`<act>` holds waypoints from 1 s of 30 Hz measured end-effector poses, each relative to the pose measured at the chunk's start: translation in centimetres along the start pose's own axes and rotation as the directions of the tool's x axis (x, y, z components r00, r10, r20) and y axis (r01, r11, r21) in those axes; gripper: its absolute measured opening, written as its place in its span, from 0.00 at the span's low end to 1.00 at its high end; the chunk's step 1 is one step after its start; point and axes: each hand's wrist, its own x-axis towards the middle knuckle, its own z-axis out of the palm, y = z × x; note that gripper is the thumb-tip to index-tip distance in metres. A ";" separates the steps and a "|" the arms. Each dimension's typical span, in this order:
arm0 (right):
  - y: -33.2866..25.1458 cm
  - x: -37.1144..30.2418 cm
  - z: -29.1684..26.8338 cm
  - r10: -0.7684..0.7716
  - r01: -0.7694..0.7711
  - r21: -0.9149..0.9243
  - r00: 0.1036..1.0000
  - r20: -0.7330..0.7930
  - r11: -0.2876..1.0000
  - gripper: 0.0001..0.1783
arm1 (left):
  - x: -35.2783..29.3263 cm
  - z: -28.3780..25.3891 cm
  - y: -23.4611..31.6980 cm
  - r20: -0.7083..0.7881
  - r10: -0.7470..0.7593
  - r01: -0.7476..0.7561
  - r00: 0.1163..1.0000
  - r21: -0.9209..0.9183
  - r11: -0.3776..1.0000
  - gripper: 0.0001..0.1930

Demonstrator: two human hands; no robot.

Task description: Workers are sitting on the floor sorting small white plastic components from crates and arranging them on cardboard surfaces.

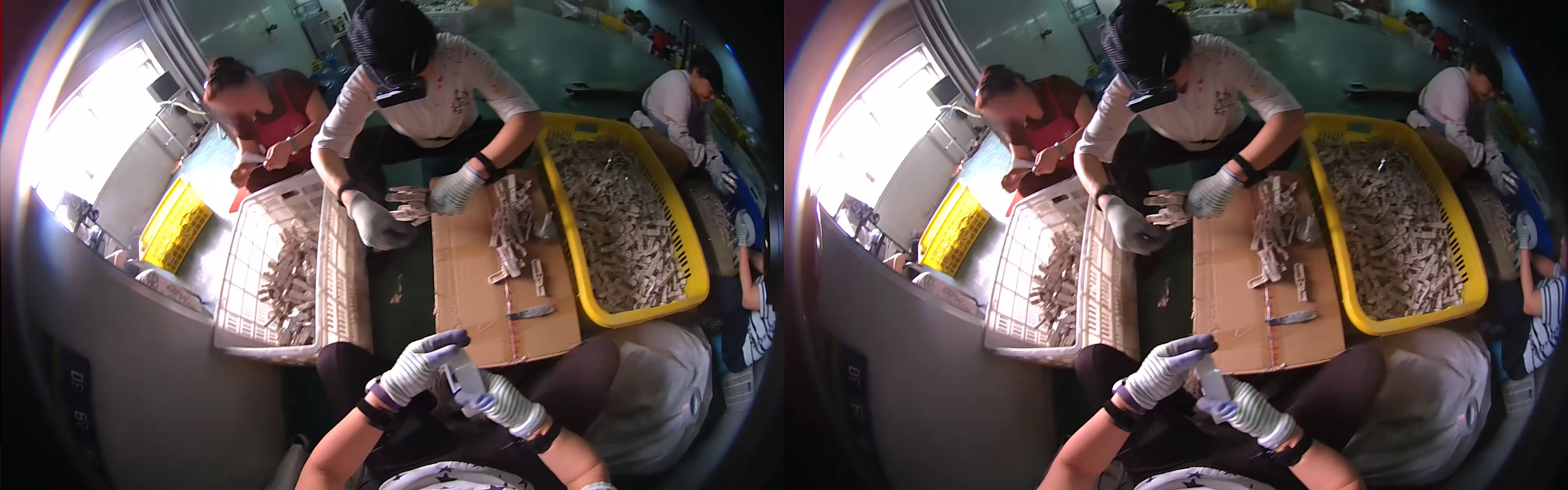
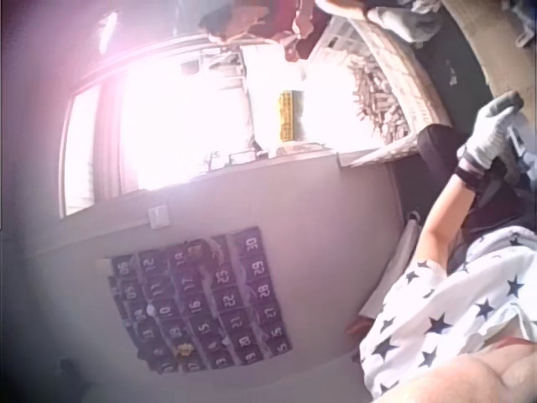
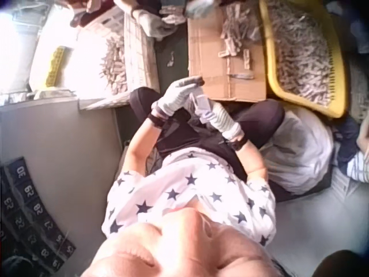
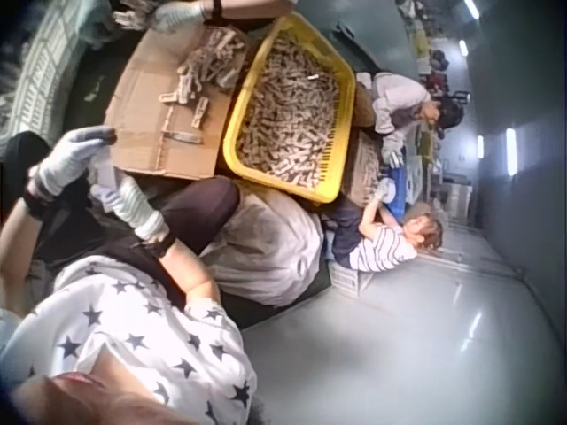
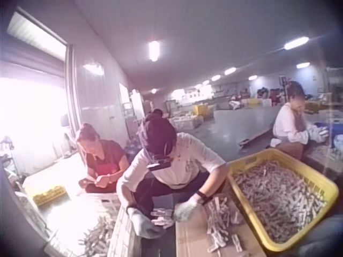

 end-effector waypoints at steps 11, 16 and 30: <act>0.6 2.0 3.3 -0.554 0.378 -0.739 0.832 0.008 0.557 0.22 | 4.1 -1.6 2.8 0.013 0.136 -0.135 0.991 0.252 0.958 0.21; 0.5 3.0 3.2 -0.538 0.363 -0.721 0.843 -0.016 0.590 0.21 | 5.0 -1.6 5.3 0.095 0.170 -0.192 0.981 0.323 0.927 0.52; 3.3 -1.7 6.8 -0.137 0.123 -0.342 0.990 -0.018 0.932 0.29 | 15.5 -7.2 6.2 -0.282 0.683 -0.489 0.673 0.523 0.698 0.35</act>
